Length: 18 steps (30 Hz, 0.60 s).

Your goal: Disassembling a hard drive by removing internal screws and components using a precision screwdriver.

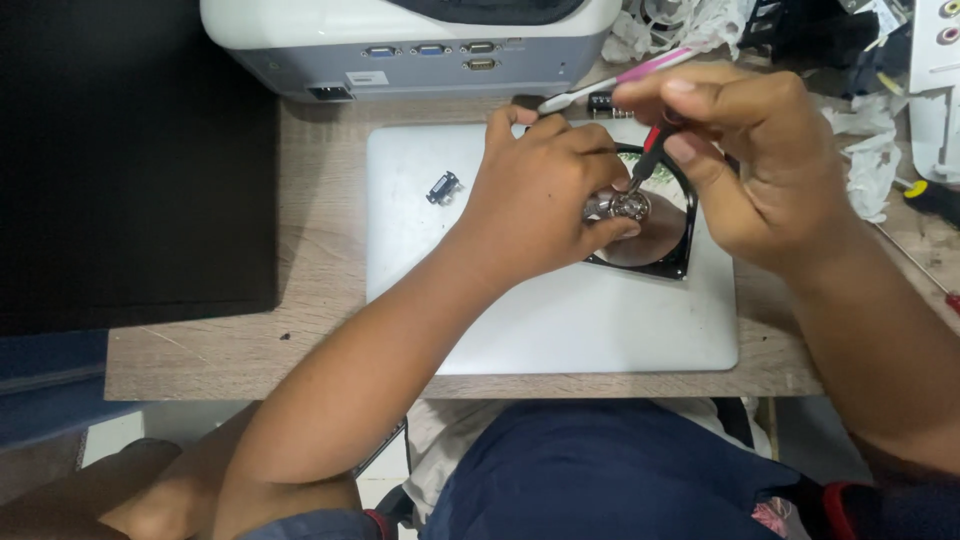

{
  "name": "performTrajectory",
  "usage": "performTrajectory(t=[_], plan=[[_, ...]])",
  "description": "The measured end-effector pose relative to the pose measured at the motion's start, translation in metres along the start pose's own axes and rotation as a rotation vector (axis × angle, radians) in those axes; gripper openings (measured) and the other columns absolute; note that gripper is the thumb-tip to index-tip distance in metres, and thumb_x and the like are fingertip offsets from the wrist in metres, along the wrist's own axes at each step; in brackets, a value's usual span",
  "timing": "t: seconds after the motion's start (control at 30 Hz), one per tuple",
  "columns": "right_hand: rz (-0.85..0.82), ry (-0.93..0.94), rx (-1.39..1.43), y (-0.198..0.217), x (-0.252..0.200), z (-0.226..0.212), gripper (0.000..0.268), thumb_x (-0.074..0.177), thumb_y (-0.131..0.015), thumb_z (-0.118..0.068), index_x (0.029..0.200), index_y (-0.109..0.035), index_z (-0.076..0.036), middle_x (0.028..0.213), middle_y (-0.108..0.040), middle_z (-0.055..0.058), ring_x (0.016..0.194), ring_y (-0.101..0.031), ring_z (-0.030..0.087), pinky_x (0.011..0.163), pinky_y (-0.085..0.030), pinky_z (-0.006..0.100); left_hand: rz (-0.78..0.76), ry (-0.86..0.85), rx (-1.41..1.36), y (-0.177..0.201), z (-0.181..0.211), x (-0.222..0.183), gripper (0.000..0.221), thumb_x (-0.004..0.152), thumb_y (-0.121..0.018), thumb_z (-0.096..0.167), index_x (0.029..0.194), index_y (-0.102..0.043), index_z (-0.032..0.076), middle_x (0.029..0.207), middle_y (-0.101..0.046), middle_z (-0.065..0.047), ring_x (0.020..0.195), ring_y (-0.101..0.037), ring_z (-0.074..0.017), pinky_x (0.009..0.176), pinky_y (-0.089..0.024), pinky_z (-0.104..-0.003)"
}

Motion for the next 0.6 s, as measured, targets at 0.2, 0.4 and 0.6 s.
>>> performTrajectory(t=[0.2, 0.4, 0.6], plan=[[0.17, 0.138, -0.147, 0.018, -0.022, 0.019, 0.051, 0.095, -0.089, 0.002, 0.128, -0.05, -0.002, 0.108, -0.058, 0.024, 0.096, -0.076, 0.035, 0.081, -0.063, 0.039, -0.013, 0.008, -0.004, 0.001, 0.0, 0.001, 0.036, 0.074, -0.081, 0.057, 0.094, -0.078, 0.027, 0.1, -0.067, 0.01, 0.094, -0.06, -0.025, 0.088, -0.032, -0.051], [0.024, -0.016, -0.021, 0.007, -0.017, 0.026, 0.05, 0.109, -0.061, 0.009, 0.149, -0.04, -0.012, 0.121, -0.071, 0.028, 0.113, -0.077, 0.036, 0.097, -0.064, 0.039, -0.023, 0.032, -0.021, -0.002, -0.001, 0.0, 0.036, 0.076, -0.081, 0.057, 0.096, -0.079, 0.028, 0.104, -0.069, 0.01, 0.094, -0.06, -0.0235, 0.092, -0.033, -0.052], [0.111, 0.011, 0.019, 0.009, -0.02, 0.025, 0.042, 0.105, -0.063, 0.006, 0.138, -0.039, 0.0, 0.111, -0.066, 0.037, 0.102, -0.076, 0.041, 0.088, -0.066, 0.041, -0.042, 0.025, -0.021, -0.002, 0.0, 0.0, 0.033, 0.08, -0.077, 0.055, 0.1, -0.079, 0.029, 0.108, -0.069, 0.012, 0.095, -0.059, -0.022, 0.094, -0.032, -0.051]])
Point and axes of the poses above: each hand's wrist, its own x-axis towards the middle knuckle, its own y-axis out of the back of the hand, z = x × y, the point moved 9 cm from there along x, towards the middle knuckle
